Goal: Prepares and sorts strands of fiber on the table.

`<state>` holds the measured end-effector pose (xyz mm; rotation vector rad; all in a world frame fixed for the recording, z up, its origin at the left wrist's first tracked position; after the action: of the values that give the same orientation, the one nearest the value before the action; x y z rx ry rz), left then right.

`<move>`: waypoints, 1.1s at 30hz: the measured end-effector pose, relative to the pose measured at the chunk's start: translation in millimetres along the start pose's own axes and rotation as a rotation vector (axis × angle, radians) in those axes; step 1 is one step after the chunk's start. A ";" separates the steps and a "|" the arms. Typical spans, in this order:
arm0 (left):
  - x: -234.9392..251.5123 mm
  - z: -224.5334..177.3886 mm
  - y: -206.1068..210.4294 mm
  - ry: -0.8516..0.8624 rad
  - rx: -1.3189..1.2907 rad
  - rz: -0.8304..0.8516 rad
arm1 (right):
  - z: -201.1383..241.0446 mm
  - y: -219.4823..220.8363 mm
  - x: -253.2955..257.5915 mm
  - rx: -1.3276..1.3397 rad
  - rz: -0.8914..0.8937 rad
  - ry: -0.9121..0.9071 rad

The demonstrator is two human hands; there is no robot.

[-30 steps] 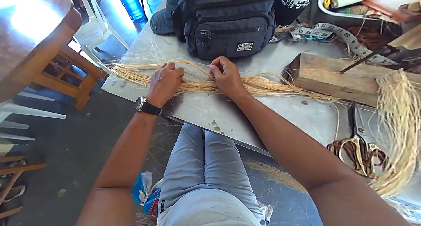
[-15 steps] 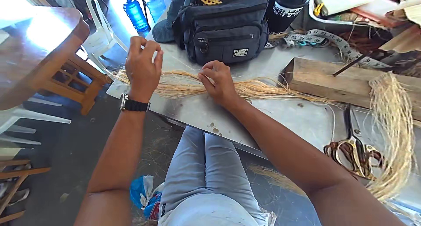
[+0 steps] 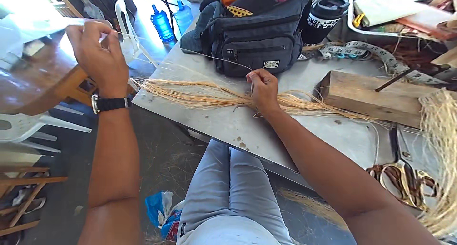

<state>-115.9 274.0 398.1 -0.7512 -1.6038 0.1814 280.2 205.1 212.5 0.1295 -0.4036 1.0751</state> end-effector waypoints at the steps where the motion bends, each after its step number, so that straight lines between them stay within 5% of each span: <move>1: 2.7 8.2 -2.5 -0.016 0.024 0.009 | -1.4 -1.3 0.8 0.030 -0.016 0.021; 10: 17.8 101.3 -46.9 -0.343 0.094 0.029 | -9.6 -0.9 0.8 0.104 -0.039 0.109; 19: -1.4 188.9 -82.9 -0.701 -0.254 -0.098 | -10.7 1.2 0.6 0.045 -0.009 0.114; 24: -18.8 212.0 -86.0 -0.806 -0.364 -0.020 | -5.7 6.1 -3.1 -0.051 0.046 0.068; 33: -46.5 217.4 -104.9 -0.847 -0.430 -0.347 | 2.5 18.2 -14.0 -0.220 0.186 -0.063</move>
<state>-356.8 232.6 371.9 -0.7437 -2.6073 -0.1291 257.9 201.4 207.8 -0.0717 -0.5971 1.2036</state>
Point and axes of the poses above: each hand's wrist, its own x-axis towards the middle knuckle, its own y-axis out of the palm, z = x × y, the point moved 6 cm from there along x, towards the middle knuckle, and after that the axes turned 5 degrees about x, right-handed, at the moved point
